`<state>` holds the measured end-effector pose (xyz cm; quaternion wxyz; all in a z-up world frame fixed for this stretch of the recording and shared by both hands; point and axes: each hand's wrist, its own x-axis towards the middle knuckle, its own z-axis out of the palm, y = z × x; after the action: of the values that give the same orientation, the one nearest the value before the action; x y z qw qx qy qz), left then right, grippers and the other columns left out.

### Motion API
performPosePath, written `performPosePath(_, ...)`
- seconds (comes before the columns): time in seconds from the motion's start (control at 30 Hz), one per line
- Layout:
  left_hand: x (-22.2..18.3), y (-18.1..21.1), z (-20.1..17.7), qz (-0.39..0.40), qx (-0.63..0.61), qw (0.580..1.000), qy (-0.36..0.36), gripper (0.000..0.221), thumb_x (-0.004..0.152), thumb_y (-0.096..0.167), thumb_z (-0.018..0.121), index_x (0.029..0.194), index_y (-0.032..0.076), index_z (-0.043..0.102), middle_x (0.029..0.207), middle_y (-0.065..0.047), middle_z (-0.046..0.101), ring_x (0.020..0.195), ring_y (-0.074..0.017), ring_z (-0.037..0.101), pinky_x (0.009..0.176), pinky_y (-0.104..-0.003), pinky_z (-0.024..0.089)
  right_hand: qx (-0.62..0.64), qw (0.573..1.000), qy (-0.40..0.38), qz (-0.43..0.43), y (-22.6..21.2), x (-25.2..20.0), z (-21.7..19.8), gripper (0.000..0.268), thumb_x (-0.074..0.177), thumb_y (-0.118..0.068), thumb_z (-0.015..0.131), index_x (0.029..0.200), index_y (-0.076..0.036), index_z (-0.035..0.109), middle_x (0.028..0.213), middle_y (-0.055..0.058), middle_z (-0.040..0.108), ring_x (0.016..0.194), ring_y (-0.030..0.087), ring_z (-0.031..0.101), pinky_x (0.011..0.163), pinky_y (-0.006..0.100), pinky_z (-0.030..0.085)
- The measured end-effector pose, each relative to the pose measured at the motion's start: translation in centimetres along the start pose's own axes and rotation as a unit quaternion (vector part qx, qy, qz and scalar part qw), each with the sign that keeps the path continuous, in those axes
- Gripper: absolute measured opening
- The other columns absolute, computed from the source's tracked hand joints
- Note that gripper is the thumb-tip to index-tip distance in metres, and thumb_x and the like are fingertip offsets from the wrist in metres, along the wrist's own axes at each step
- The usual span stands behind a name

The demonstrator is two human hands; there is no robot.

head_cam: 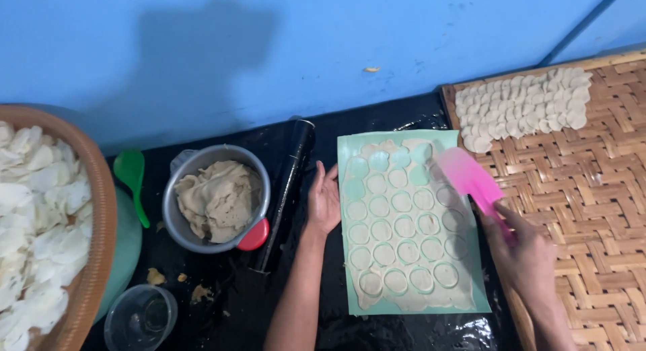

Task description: Cutting circular shapes out of a flattened sheet of dough using a round mold.

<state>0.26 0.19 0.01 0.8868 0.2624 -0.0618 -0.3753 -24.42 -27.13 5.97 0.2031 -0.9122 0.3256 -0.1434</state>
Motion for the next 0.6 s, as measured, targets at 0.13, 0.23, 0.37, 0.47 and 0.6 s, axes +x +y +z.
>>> performPosePath(0.13,-0.1,-0.4,-0.3,-0.006,-0.016,1.0,-0.011,0.081,0.104,0.064,0.038,0.15,-0.002,0.046,0.142,-0.019,0.06,0.13,-0.0288,0.059,0.111,-0.043,0.046,-0.003,1.0,-0.007,-0.003,-2.0,-1.5,-0.2,0.039,0.099,-0.033,0.068,0.132,-0.013,0.073,0.083,0.016,0.074,0.061,0.026,0.071,0.056,0.04,0.055)
performPosePath(0.23,0.3,-0.2,-0.3,-0.007,0.016,1.0,0.006,0.084,0.104,0.065,0.036,0.152,-0.003,0.045,0.142,-0.021,0.06,0.13,-0.0286,0.059,0.11,-0.042,0.047,0.013,0.999,0.01,-0.037,-2.8,-2.5,-0.1,0.036,0.098,-0.029,0.068,0.129,-0.011,0.073,0.091,0.017,0.074,0.063,0.026,0.07,0.058,0.04,0.055)
performPosePath(0.37,0.4,0.1,0.3,-0.017,0.039,0.999,0.019,0.085,0.102,0.067,0.032,0.151,-0.002,0.045,0.142,-0.02,0.06,0.129,-0.0272,0.06,0.109,-0.042,0.048,0.034,0.999,-0.012,-0.025,-4.7,-3.7,-0.6,0.037,0.095,-0.027,0.069,0.127,-0.011,0.072,0.092,0.018,0.074,0.062,0.027,0.071,0.06,0.04,0.056)
performPosePath(0.47,0.7,-0.5,-1.0,-0.013,0.018,1.0,0.016,0.085,0.104,0.066,0.033,0.153,-0.003,0.045,0.143,-0.018,0.06,0.13,-0.0254,0.059,0.111,-0.041,0.047,0.034,0.999,-0.04,-0.001,-6.3,-3.6,-0.6,0.037,0.094,-0.027,0.068,0.127,-0.012,0.073,0.089,0.019,0.074,0.061,0.029,0.071,0.061,0.042,0.055)
performPosePath(0.6,0.7,-0.2,-0.3,-0.007,0.041,0.999,0.017,0.086,0.102,0.067,0.034,0.151,-0.003,0.045,0.14,-0.02,0.061,0.128,-0.0271,0.06,0.108,-0.042,0.048,0.023,0.999,-0.043,-0.013,-6.8,-3.2,-0.3,0.036,0.094,-0.027,0.068,0.127,-0.012,0.073,0.093,0.021,0.073,0.065,0.032,0.072,0.061,0.044,0.055)
